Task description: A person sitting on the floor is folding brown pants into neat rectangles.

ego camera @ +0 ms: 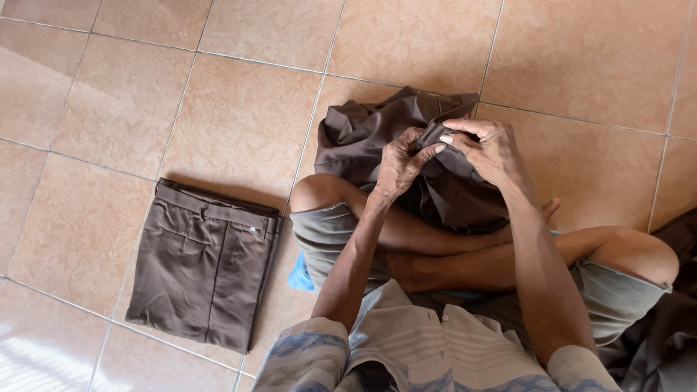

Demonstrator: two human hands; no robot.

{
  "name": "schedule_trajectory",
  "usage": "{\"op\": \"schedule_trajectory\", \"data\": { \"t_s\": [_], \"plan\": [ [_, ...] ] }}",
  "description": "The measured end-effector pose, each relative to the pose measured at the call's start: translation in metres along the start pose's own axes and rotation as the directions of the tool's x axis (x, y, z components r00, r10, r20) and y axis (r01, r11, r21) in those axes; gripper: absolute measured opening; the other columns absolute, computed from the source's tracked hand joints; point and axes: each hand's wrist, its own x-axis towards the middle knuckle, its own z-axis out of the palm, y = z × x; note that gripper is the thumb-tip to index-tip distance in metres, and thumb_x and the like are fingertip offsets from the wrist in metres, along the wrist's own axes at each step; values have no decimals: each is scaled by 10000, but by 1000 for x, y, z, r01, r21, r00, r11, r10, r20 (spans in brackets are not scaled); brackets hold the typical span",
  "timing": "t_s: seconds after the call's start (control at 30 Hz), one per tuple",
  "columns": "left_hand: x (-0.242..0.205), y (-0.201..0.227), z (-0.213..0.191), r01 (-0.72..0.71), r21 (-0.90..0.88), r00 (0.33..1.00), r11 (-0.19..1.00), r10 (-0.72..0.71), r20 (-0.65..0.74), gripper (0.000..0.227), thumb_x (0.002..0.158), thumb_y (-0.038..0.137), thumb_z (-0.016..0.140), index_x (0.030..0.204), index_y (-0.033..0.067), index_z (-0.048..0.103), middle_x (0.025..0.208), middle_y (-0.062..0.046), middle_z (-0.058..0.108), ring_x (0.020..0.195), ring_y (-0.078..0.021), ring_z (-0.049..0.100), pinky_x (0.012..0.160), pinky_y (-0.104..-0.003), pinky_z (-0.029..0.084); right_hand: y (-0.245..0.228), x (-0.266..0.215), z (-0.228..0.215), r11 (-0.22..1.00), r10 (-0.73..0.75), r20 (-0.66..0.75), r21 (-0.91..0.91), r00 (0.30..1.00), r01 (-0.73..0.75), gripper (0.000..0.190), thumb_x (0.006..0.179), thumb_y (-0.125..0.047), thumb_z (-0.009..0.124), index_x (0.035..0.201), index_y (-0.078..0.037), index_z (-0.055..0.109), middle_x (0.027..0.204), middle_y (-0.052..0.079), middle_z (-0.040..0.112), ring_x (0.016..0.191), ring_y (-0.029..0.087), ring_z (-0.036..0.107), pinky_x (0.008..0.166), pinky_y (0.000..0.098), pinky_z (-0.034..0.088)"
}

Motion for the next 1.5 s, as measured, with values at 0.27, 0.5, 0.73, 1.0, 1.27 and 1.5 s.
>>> {"op": "schedule_trajectory", "data": {
  "t_s": [0.27,0.5,0.73,1.0,1.27,1.5],
  "plan": [
    [30,11,-32,139,468,912,873,71,-404,359,955,483,632,1019,130,621,807,-284,732,873,-501,722,821,-619,547,-36,-23,31,875,-268,-338,-477,902,81,196,1085,-315,741,1147,-133,700,954,121,627,906,309,647,828,423,533],
    [61,-1,-45,202,472,840,858,97,-534,432,970,552,557,1043,127,588,800,-279,735,867,-482,739,790,-580,564,84,-88,127,793,365,270,-591,891,-146,846,942,-534,624,1614,-142,291,1471,289,464,1245,514,564,929,663,522],
    [87,24,-46,-30,247,819,969,165,-550,439,957,435,545,983,-3,554,723,-141,630,561,-206,572,542,-364,489,156,-69,61,447,142,68,-895,988,-2,329,863,-171,602,1186,-202,659,1076,170,556,815,371,596,643,489,498],
    [76,-54,-133,-93,88,598,992,126,-791,484,953,448,592,1062,-24,590,842,-96,645,687,-157,602,614,-277,523,215,-85,-38,42,199,-237,-967,951,-250,556,925,-187,574,1386,122,604,1673,422,344,1514,625,246,1131,789,27],
    [68,-90,-168,28,57,524,998,34,-851,673,904,590,545,1083,-58,515,907,-209,681,703,-241,702,585,-309,584,141,-73,6,514,647,161,-813,745,-271,717,1057,-646,289,1303,-101,684,1389,181,628,1193,462,604,994,775,301],
    [50,-111,-158,58,217,537,974,153,-830,575,955,523,537,991,-49,576,832,-150,646,693,-221,621,652,-347,532,252,-80,-104,215,719,-39,-937,694,-274,492,1041,-546,361,1494,-479,541,1403,-57,702,1405,483,530,1041,908,7]
  ]
}}
